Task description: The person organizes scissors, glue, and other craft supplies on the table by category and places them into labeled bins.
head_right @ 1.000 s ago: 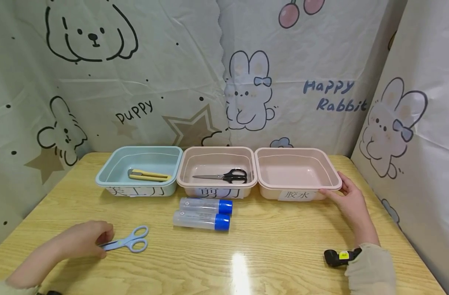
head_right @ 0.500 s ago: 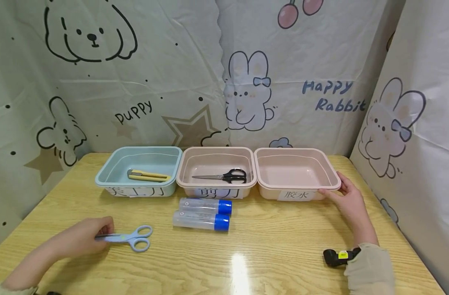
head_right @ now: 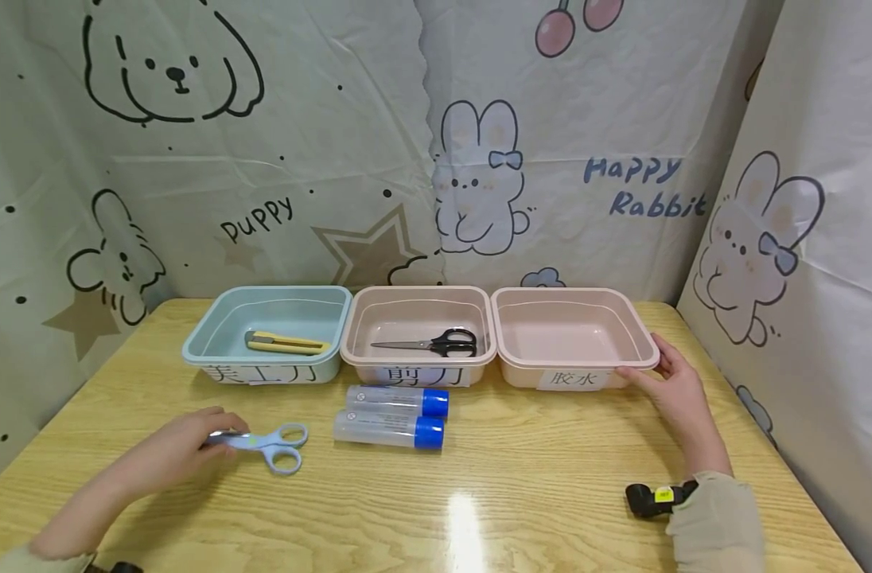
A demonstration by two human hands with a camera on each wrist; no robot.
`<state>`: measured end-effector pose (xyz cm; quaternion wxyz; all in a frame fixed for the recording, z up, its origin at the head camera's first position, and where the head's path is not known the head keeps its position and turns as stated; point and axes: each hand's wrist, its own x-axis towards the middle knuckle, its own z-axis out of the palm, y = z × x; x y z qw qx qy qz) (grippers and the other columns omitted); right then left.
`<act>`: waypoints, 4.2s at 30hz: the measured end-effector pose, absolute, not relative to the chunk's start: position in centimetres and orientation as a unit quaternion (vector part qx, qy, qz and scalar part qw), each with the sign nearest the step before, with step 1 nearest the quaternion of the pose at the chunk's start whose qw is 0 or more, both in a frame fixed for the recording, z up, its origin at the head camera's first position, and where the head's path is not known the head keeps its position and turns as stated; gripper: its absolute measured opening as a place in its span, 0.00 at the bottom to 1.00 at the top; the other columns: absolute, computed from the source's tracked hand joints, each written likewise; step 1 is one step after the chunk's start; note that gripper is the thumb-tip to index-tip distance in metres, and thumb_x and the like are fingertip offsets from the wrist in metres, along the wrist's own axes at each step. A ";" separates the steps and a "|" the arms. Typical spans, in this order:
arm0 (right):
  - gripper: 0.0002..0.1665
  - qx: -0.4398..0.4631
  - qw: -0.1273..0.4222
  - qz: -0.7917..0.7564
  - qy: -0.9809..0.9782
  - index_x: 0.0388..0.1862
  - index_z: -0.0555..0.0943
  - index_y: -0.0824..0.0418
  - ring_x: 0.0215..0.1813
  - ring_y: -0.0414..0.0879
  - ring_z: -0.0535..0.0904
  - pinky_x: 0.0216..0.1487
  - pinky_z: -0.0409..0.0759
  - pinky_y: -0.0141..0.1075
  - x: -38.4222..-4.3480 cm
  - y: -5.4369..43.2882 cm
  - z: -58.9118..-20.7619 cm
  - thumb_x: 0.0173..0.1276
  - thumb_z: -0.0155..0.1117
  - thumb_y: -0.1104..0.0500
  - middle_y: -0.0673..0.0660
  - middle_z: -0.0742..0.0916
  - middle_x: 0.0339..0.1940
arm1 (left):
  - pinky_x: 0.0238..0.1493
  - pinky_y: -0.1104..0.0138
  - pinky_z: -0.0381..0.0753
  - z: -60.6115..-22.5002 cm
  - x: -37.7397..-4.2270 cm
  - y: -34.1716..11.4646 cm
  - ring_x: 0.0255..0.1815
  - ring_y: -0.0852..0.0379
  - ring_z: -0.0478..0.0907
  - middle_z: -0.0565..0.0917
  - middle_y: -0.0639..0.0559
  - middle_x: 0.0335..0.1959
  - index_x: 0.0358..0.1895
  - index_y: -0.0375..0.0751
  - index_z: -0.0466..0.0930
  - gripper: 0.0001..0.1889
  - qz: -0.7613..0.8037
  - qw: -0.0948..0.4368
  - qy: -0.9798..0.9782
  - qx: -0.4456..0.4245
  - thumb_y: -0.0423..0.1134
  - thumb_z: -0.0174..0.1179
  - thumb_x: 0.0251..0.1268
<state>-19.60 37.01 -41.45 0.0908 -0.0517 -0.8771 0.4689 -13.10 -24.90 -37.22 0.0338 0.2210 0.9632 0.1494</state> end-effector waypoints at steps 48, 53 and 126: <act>0.51 -0.043 0.093 0.468 -0.878 0.72 0.46 0.63 0.63 0.42 0.65 0.41 0.67 0.11 -19.4 36.7 -41.5 0.60 0.63 0.49 0.71 0.60 0.68 | 0.51 0.61 0.75 -36.1 -26.7 -6.5 0.47 0.54 0.77 0.82 0.49 0.44 0.45 0.42 0.81 0.10 0.209 -0.008 0.954 0.214 0.35 0.58 0.61; 0.51 -0.047 0.092 0.467 -0.878 0.72 0.46 0.62 0.64 0.45 0.64 0.42 0.67 0.12 -19.4 36.7 -41.5 0.60 0.63 0.49 0.70 0.60 0.69 | 0.54 0.61 0.74 -36.5 -27.3 -5.9 0.48 0.53 0.77 0.82 0.49 0.43 0.44 0.42 0.81 0.09 0.182 0.011 0.959 0.219 0.34 0.58 0.60; 0.49 -0.037 0.102 0.487 -0.866 0.72 0.49 0.60 0.51 0.27 0.66 0.41 0.69 0.13 -19.4 36.9 -41.3 0.60 0.63 0.50 0.70 0.63 0.67 | 0.58 0.58 0.71 -38.2 -16.7 -9.9 0.56 0.50 0.72 0.76 0.48 0.55 0.56 0.44 0.74 0.28 0.130 0.087 0.920 0.360 0.36 0.67 0.47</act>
